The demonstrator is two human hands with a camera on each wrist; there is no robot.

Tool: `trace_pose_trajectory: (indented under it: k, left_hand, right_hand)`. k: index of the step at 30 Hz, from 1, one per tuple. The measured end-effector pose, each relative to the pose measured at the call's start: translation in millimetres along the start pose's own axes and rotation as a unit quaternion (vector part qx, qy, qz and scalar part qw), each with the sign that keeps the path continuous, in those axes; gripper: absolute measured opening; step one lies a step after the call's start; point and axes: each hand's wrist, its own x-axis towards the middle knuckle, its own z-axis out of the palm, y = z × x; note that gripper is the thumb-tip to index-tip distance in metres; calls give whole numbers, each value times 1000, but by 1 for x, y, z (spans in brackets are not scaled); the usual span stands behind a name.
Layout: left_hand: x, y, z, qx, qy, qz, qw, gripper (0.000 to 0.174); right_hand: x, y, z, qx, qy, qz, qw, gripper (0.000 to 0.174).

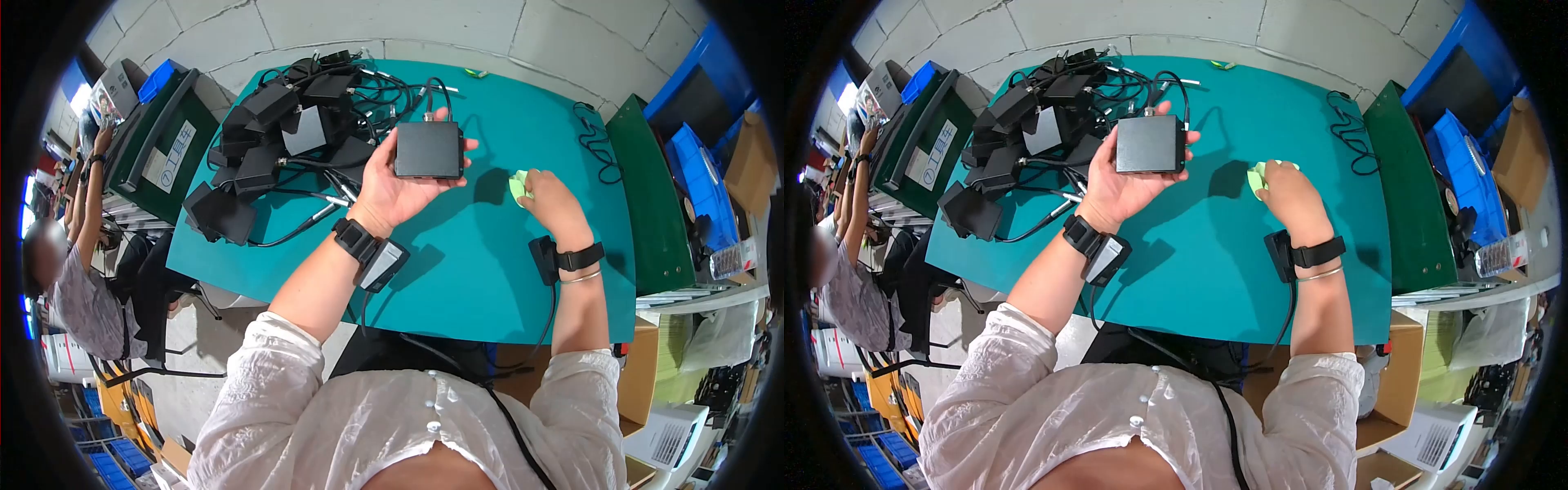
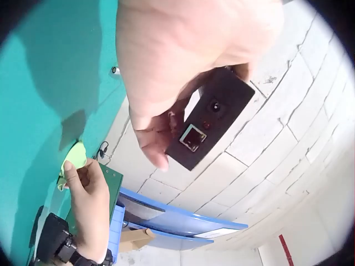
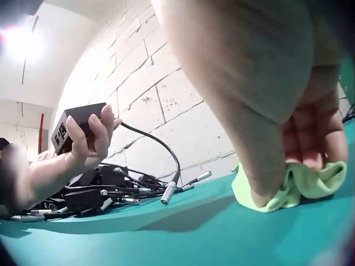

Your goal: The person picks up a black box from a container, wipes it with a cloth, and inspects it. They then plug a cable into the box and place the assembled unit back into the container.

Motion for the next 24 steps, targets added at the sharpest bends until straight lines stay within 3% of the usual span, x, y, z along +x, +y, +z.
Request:
trace_pose_trajectory:
  k: [2, 4, 6, 7, 9, 10, 12, 13, 15, 16, 18, 19, 21, 22, 24]
  left_hand:
    - [0, 2, -5, 39, -50, 9, 998, 57]
    - [0, -1, 1, 30, -36, 9, 999, 58]
    - [-1, -4, 4, 23, -24, 11, 999, 59]
    - [-2, -6, 3, 13, 4, 11, 1000, 59]
    - [-2, -8, 0, 0, 31, 16, 999, 59]
    - [-3, -7, -2, 12, 25, -6, 1000, 60]
    - [-2, -11, 4, 22, 45, -16, 999, 60]
    - [-4, -8, -3, 58, 79, -30, 995, 58]
    - [-5, -10, -8, 67, 132, -11, 989, 56]
    - [-6, -7, -8, 65, 108, -19, 992, 53]
    - [-7, -9, -5, 103, 145, -16, 984, 53]
    - [-6, -8, -3, 142, 180, -12, 973, 53]
    - [-5, -8, -1, 169, 194, -34, 966, 52]
    - [-5, -10, -1, 207, 173, -47, 962, 52]
    - [-4, -13, 1, 243, 158, -66, 955, 53]
  right_hand:
    - [3, 2, 6, -8, 8, -1, 1000, 21]
    - [4, -3, 5, -15, 18, -4, 1000, 18]
    - [5, -11, -5, 149, 114, -8, 982, 16]
    - [3, -20, -13, 148, 115, -9, 982, 16]
    - [-6, -40, -25, 291, 284, -167, 898, 14]
    - [-10, -44, -24, 252, 300, -229, 891, 16]
    - [-16, -59, -17, 219, 273, -325, 878, 21]
    - [-17, -65, -14, 206, 211, -376, 879, 29]
    - [-20, -85, -11, 214, 205, -392, 871, 38]
    - [-19, -84, -11, 216, 205, -391, 871, 38]
    - [-16, -81, -14, 210, 150, -418, 871, 46]
    - [-15, -79, -12, 209, 150, -419, 871, 46]
    - [-13, -74, -3, 395, 39, -348, 849, 52]
    - [-12, -71, -1, 395, 39, -347, 850, 52]
    - [-7, -66, -1, 239, 75, -308, 918, 54]
